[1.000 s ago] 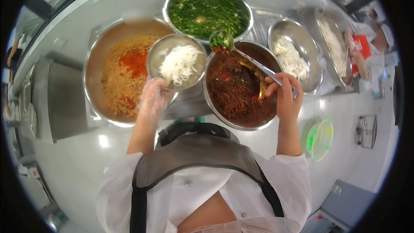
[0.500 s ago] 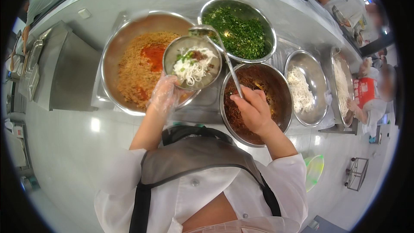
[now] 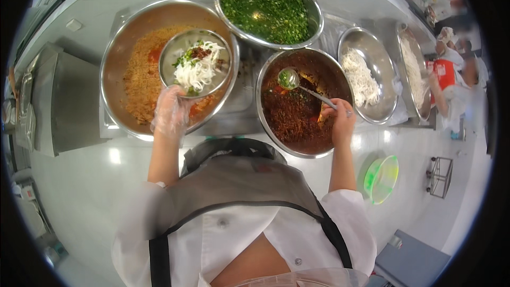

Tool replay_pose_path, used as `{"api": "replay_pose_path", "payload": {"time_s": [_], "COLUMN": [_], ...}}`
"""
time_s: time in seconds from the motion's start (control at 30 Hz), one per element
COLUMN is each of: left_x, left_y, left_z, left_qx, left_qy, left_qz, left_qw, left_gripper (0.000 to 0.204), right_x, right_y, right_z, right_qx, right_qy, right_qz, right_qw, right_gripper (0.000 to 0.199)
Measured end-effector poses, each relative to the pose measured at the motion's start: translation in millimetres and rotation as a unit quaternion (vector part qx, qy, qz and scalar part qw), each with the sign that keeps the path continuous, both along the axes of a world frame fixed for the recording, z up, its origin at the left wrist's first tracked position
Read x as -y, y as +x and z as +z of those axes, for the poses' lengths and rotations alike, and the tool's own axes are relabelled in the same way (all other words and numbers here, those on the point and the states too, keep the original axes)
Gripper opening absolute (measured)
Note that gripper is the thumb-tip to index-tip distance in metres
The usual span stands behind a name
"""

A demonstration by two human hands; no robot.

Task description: The person assembles noodle dishes at a service counter. They scoop noodles into bowls, then add various toppings including a red sauce, green herbs, and a dark meat mixture using a ladle. The completed bowls are handed to customers waiting at the counter.

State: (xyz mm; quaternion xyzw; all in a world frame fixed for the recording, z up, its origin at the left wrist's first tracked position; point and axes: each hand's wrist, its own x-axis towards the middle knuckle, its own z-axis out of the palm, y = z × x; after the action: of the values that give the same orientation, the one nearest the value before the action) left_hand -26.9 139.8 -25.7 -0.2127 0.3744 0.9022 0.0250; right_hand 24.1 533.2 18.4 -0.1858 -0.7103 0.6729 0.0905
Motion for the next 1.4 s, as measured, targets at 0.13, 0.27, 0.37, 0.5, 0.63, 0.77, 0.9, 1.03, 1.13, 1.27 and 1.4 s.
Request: {"api": "replay_pose_path", "payload": {"time_s": [0.13, 0.27, 0.37, 0.5, 0.63, 0.77, 0.9, 1.03, 1.13, 1.27, 1.4], "left_x": [-5, -11, -5, -16, -4, 16, 22, 22, 20, -2, -11], "left_y": [-5, -10, -11, -10, -33, -66, -69, -57, -44, -29, -17], "left_z": [4, 6, -5, 13, 17, 21, 38, 42, 33, 31, 22], "left_qx": [0.004, 0.025, 0.021, 0.011, -0.014, -0.060, -0.128, -0.141, -0.142, -0.063, -0.034], "left_qy": [0.004, -0.031, -0.007, 0.040, 0.108, 0.095, 0.030, 0.026, 0.058, 0.050, 0.085], "left_qz": [-0.018, -0.027, -0.044, -0.067, -0.071, -0.006, 0.021, 0.013, -0.012, 0.007, -0.010], "left_qw": [1.000, 0.999, 0.999, 0.997, 0.991, 0.994, 0.991, 0.990, 0.988, 0.997, 0.996], "left_gripper": [0.040, 0.040, 0.042, 0.051, 0.062, 0.060, 0.060, 0.060, 0.039, 0.046, 0.051], "right_x": [21, 51, 57, 49, 37, 25, 9, -13, -21, -13, 41], "right_y": [13, 25, 27, 28, 27, 26, 27, 26, 20, 1, -15], "right_z": [-64, -75, -67, -66, -63, -69, -72, -62, -31, 23, 72], "right_qx": [0.026, -0.015, 0.006, 0.052, 0.070, 0.061, 0.053, -0.001, -0.029, -0.083, -0.168], "right_qy": [0.199, 0.270, 0.189, 0.079, 0.000, -0.089, -0.143, -0.165, -0.147, -0.125, -0.106], "right_qz": [0.055, 0.109, 0.098, 0.064, 0.037, 0.007, -0.032, -0.050, -0.037, 0.007, 0.081], "right_qw": [0.978, 0.957, 0.977, 0.993, 0.997, 0.994, 0.988, 0.985, 0.988, 0.989, 0.977], "right_gripper": [0.019, 0.017, 0.018, 0.020, 0.021, 0.022, 0.021, 0.021, 0.020, 0.021, 0.022]}}
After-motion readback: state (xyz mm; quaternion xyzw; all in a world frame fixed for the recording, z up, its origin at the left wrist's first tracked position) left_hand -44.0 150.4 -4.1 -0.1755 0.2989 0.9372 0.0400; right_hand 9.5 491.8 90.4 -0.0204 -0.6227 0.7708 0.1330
